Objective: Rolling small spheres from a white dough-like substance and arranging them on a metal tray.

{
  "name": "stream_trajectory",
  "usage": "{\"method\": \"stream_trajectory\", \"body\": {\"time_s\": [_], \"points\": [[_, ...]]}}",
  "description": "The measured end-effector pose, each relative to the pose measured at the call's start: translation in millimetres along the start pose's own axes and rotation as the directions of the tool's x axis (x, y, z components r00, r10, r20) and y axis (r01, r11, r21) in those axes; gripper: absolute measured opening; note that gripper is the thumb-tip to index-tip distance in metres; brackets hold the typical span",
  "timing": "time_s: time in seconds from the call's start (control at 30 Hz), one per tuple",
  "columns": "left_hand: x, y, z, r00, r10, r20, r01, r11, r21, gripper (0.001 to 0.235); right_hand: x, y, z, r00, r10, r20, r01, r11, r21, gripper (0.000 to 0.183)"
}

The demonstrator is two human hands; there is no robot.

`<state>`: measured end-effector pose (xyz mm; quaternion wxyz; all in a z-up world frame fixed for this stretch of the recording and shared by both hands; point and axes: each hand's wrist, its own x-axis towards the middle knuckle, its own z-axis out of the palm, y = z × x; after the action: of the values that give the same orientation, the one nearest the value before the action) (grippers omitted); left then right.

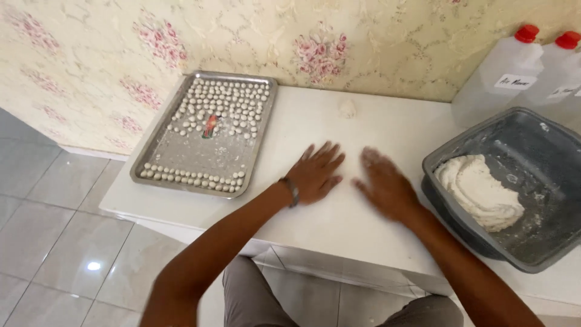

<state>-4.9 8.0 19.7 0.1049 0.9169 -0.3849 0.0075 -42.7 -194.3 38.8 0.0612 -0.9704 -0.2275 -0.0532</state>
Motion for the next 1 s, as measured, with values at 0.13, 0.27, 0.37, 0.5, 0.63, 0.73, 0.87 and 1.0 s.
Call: {"method": "stream_trajectory", "body": {"time_s": [0.13,0.27,0.37,0.5,0.63,0.73,0.87,1.0], "points": [[53.9,-12.2,16.4,0.992,-0.121,-0.024,0.122,0.992,0.029,0.053,36.4,-6.6,6.7,0.995,0.089,-0.038,-0.091,0.995,-0.047,0.057],[23.8,-4.8,30.0,0.993,-0.076,-0.092,0.078,0.997,0.019,0.050,0.7,-24.3,-2.7,0.999,0.045,-0.005,-0.044,0.994,0.105,0.049],[-27.4,-1.2,8.8,0.992,-0.041,-0.118,0.040,0.999,-0.007,0.046,-31.1,-24.3,-8.9,0.995,0.016,-0.097,-0.005,0.994,0.111,0.041],[-64.6,-5.6,17.2,0.954,0.063,-0.292,-0.073,0.997,-0.022,0.037,-56.0,-25.7,-11.1,0.965,0.219,-0.145,-0.183,0.957,0.226,0.037],[-61.9,-10.6,24.1,0.941,0.040,-0.337,-0.052,0.998,-0.029,0.032,-56.2,-16.7,9.9,0.874,0.020,-0.485,0.004,0.999,0.050,0.016],[-70.5,-13.6,4.1,0.963,-0.083,-0.255,0.043,0.987,-0.156,0.042,-43.9,-28.8,2.5,0.919,0.139,-0.369,-0.104,0.988,0.111,0.016],[-98.8,-61.4,-12.0,0.881,-0.099,-0.463,0.038,0.990,-0.139,0.026,9.6,-82.1,-24.0,0.933,0.073,-0.353,0.054,0.940,0.337,0.012],[-142.3,-121.3,-31.8,0.840,-0.377,-0.390,0.318,0.925,-0.210,0.022,79.1,-150.0,-19.3,0.952,-0.052,-0.302,0.249,0.705,0.664,0.013]]}}
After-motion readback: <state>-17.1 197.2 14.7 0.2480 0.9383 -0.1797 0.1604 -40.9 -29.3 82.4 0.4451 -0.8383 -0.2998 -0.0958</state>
